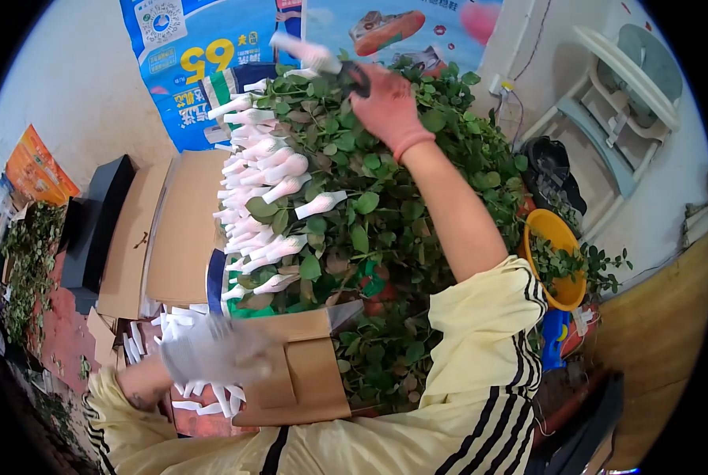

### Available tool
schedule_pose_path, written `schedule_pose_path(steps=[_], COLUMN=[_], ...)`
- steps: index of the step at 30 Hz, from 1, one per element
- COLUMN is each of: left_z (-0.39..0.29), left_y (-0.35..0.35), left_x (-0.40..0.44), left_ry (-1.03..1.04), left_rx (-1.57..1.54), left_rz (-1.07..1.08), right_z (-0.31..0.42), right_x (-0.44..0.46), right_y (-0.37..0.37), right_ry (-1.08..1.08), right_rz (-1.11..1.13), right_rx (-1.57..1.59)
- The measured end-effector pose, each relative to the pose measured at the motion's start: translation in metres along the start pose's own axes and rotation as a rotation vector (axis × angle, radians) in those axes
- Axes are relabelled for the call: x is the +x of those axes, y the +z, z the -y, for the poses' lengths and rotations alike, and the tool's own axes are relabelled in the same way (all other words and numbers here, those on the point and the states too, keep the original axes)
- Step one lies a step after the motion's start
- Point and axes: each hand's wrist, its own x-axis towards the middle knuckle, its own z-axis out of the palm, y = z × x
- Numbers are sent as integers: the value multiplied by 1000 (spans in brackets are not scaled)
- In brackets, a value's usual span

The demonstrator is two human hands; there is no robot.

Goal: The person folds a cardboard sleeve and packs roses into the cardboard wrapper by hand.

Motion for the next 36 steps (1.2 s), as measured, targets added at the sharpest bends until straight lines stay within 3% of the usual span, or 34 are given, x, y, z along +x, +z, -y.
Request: schedule_pose_path(steps=[1,2,5,8,10,11,13,14,17,18,19,23,24,25,26,28,30,32,34,36], left_z=[-2,2,57,85,89,92,96,89,74,80,89,134,88,74,66,43,67,78,79,87], left_y=[-26,-38,-22,-13,-7,-5,-2,-8,-28,-29,-24,-13,-41,-43,-47,-71,-53,-45,-40,-35], left_x=[30,60,126,170,191,198,206,207,201,199,197,197,179,163,150,141,144,154,162,165], left_ry=[14,-164,-128,-227,-494,-484,-488,-482,-483,-489,-359,-327,-470,-428,-379,-315,-299,-215,-490,-412], left_rx=[70,78,294,499,676,675,518,526,162,166,37,-276,-347,-139,69,403,351,448,463,521], left_rz=[-194,-154,-511,-400,-97,-98,-151,-152,-175,-175,-223,-5,-12,-29,-45,-457,-691,-671,-332,-416], right_z=[-2,-3,-2,1,-17,-5,-8,2,1,0,0,13,10,14,14,10,8,13,10,7], right_x=[3,5,-11,-34,-55,-64,-77,-81,-92,-97,-104,-129,-132,-130,-133,-138,-134,-136,-138,-138], right_y=[-8,-15,-35,-61,-62,-73,-78,-84,-83,-83,-81,-49,-43,-41,-44,-46,-39,-37,-28,-28], right_ry=[19,36,20,40,98,70,12,-56,-42,-159,-275,-326,-352,-302,-278,-201,-255,-262,-272,-333], right_rz=[-8,-19,-64,10,-89,0,168,155,157,149,140,349,381,430,344,268,284,228,242,144], right_rx=[59,117,162,343,279,322,259,135,88,37,-14,-92,-135,-37,-18,-77,-37,-14,2,36])
